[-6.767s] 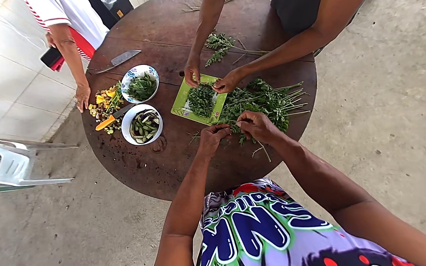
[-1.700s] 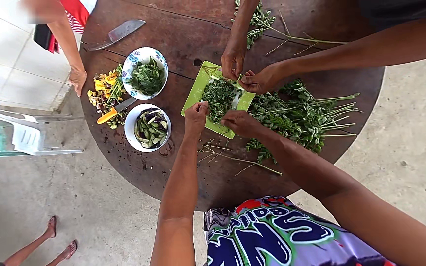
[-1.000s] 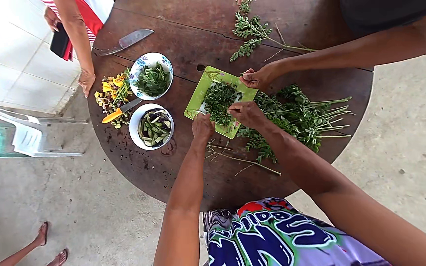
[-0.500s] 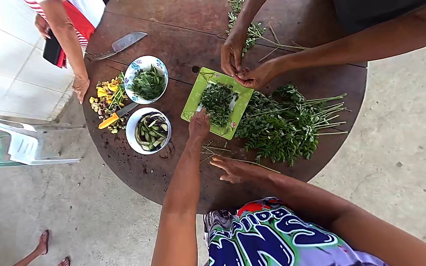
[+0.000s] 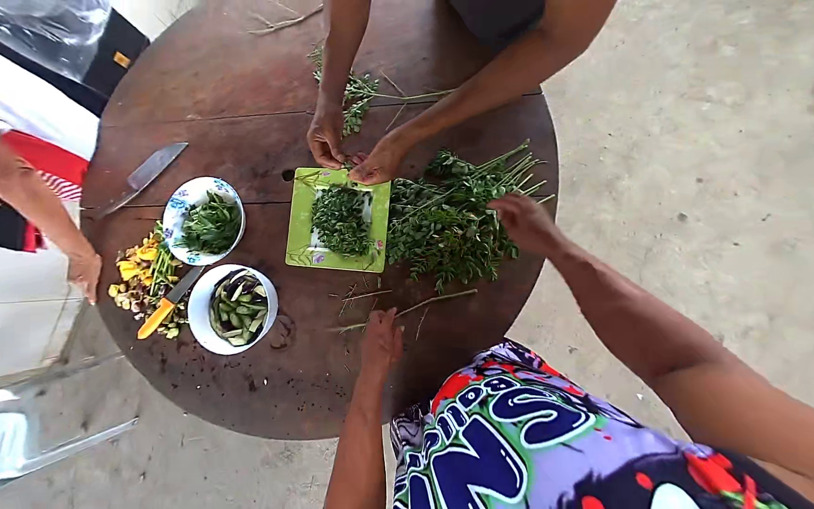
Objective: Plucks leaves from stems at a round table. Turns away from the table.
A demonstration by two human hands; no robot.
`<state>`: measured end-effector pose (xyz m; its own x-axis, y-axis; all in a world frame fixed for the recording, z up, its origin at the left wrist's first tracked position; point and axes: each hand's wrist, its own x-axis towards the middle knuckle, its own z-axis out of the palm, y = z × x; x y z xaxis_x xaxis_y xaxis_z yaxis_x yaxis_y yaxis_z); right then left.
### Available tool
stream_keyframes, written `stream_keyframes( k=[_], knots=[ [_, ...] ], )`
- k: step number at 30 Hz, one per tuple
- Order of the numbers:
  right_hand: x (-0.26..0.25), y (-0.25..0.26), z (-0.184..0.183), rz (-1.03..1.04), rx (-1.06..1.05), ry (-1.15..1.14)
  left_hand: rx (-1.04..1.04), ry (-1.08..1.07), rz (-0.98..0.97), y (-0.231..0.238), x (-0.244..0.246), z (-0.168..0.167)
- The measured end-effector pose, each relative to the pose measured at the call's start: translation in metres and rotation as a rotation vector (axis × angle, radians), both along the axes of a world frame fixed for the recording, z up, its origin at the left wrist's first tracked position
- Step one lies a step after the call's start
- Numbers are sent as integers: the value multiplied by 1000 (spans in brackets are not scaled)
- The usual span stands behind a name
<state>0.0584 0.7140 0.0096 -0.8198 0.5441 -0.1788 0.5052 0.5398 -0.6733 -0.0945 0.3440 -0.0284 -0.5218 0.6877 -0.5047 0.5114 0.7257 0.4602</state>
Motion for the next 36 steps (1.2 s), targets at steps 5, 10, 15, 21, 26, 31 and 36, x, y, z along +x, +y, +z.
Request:
stream_keyframes(
  k=[5, 10, 15, 21, 26, 31, 36],
  knots=[
    [41, 52, -27, -96, 180, -18, 34, 321, 153, -58, -8, -10],
    [32, 64, -53, 9, 216, -85, 83, 380, 372, -83, -15, 8],
    [21, 61, -63, 17, 280, -107, 224, 374, 451, -77, 1, 17],
    [33, 36, -35, 62, 209, -49, 298, 326, 513, -70, 7, 24],
    [50, 2, 16, -134, -171, 116, 358, 221, 503, -44, 10, 37],
    [48, -48, 52, -135, -467, 263, 532, 111, 291, 11, 16, 75],
    [24, -89, 64, 26, -668, 367, 620, -51, 132, 75, 21, 129]
  ],
)
